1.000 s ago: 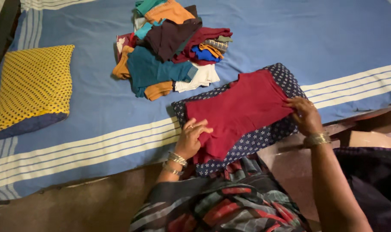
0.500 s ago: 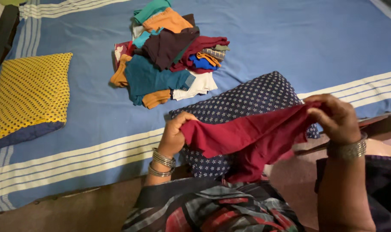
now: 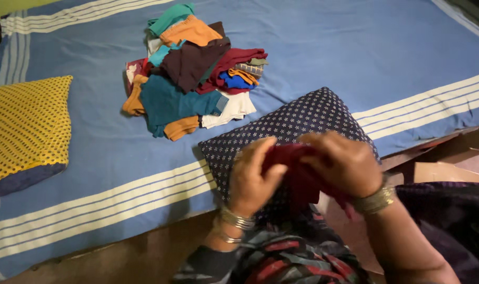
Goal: The person folds several items of clothing on a bed, including a green top, a red top, and a dark brown garment, before placing them into a purple bag.
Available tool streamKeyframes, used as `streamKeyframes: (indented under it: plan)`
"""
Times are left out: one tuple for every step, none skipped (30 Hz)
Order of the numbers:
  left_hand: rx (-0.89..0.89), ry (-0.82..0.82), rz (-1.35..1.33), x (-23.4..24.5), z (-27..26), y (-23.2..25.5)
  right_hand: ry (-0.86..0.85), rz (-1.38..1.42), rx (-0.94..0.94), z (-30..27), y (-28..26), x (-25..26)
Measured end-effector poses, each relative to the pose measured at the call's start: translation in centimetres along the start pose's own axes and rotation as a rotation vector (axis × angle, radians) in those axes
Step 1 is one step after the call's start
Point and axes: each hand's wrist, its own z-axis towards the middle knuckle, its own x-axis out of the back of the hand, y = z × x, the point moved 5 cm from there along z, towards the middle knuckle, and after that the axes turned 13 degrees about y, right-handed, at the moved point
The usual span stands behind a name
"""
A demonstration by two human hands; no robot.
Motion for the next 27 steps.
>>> streamKeyframes:
  plan:
    - [-0.056,0.011,-0.037,-0.7,0.3,1.9,-0.002,0.001,0.002,0.2,-0.5,-0.5]
    - [-0.055,0.014,-0.037,-1.3,0.6,2.8,-0.037,0.000,0.012,0.4,-1.0,-1.3]
    - [0.001,-0.048,-0.054,-2.2,0.7,3.1,-0.072,-0.001,0.022,0.5,-1.2,-1.8]
    - [0.052,-0.112,-0.071,-3.1,0.7,3.2,-0.069,-0.003,0.022,0.5,-1.2,-1.5]
    - [0.049,-0.112,-0.072,-3.7,0.3,3.5,-0.044,0.095,0.029,0.4,-1.2,-0.8]
    - [0.038,-0.088,-0.084,-4.1,-0.3,3.8,-0.019,0.192,0.035,0.3,-1.3,-0.3]
    - [0.026,-0.065,-0.097,-4.4,-0.8,3.7,-0.016,0.189,0.035,0.2,-1.2,-0.2]
    - [0.027,-0.068,-0.097,-4.6,-1.1,3.3,-0.030,0.226,0.022,0.0,-1.1,-0.2]
    - [-0.023,-0.013,-0.074,-4.5,-1.4,3.1,-0.044,0.262,0.009,-0.3,-1.1,-0.2]
    - [-0.074,0.046,-0.050,-4.4,-1.6,2.9,-0.046,0.263,0.011,-0.6,-0.9,0.1]
    - [-0.074,0.048,-0.049,-4.4,-1.9,2.4,-0.026,0.360,0.005,-1.0,-0.8,0.8]
    - [-0.077,0.044,-0.043,-4.0,-2.0,1.6,-0.006,0.458,0.001,-1.4,-0.5,1.5]
    - [-0.080,0.041,-0.037,-3.6,-2.1,0.9,-0.008,0.461,0.003,-1.9,-0.1,2.1]
    - [-0.082,0.042,-0.036,-3.3,-2.3,0.2,0.030,0.485,-0.058,-2.3,0.7,3.1]
    - [-0.074,0.023,0.019,-3.0,-2.4,-0.6,0.068,0.510,-0.120,-2.7,1.8,4.0]
    - [-0.064,0.003,0.072,-2.7,-2.7,-1.3,0.066,0.510,-0.120,-3.0,2.8,4.7]
    - [-0.063,0.004,0.073,-2.1,-3.1,-1.9,0.105,0.601,-0.080,-3.4,3.5,5.6]
    - [-0.065,-0.038,0.128,-1.6,-3.4,-2.4,0.143,0.692,-0.041,-3.7,4.2,6.4]
    - [-0.066,-0.081,0.183,-1.2,-3.7,-2.9,0.141,0.694,-0.041,-4.7,4.4,7.0]
    - [-0.064,-0.080,0.185,-0.8,-3.9,-3.2,0.215,0.581,-0.135,-6.2,4.6,7.8]
    - [-0.101,-0.076,0.198,-0.5,-4.0,-3.4,0.252,0.526,-0.181,-7.2,5.0,8.4]
    - [-0.138,-0.074,0.211,-0.1,-4.1,-3.6,0.286,0.472,-0.229,-8.1,5.3,8.9]
    - [-0.136,-0.074,0.215,0.5,-4.3,-4.0,0.342,0.437,-0.289,-8.8,6.0,9.5]
    - [-0.110,-0.078,0.244,1.1,-4.4,-4.5,0.371,0.419,-0.320,-9.3,6.5,9.8]
    - [-0.085,-0.082,0.274,1.8,-4.5,-5.1,0.399,0.401,-0.350,-9.8,7.0,10.1]
    - [-0.085,-0.081,0.275,2.6,-4.4,-5.4,0.432,0.390,-0.376,-10.2,7.6,10.7]
    - [-0.046,-0.115,0.278,3.5,-4.3,-5.9,0.451,0.378,-0.390,-10.2,8.4,11.1]
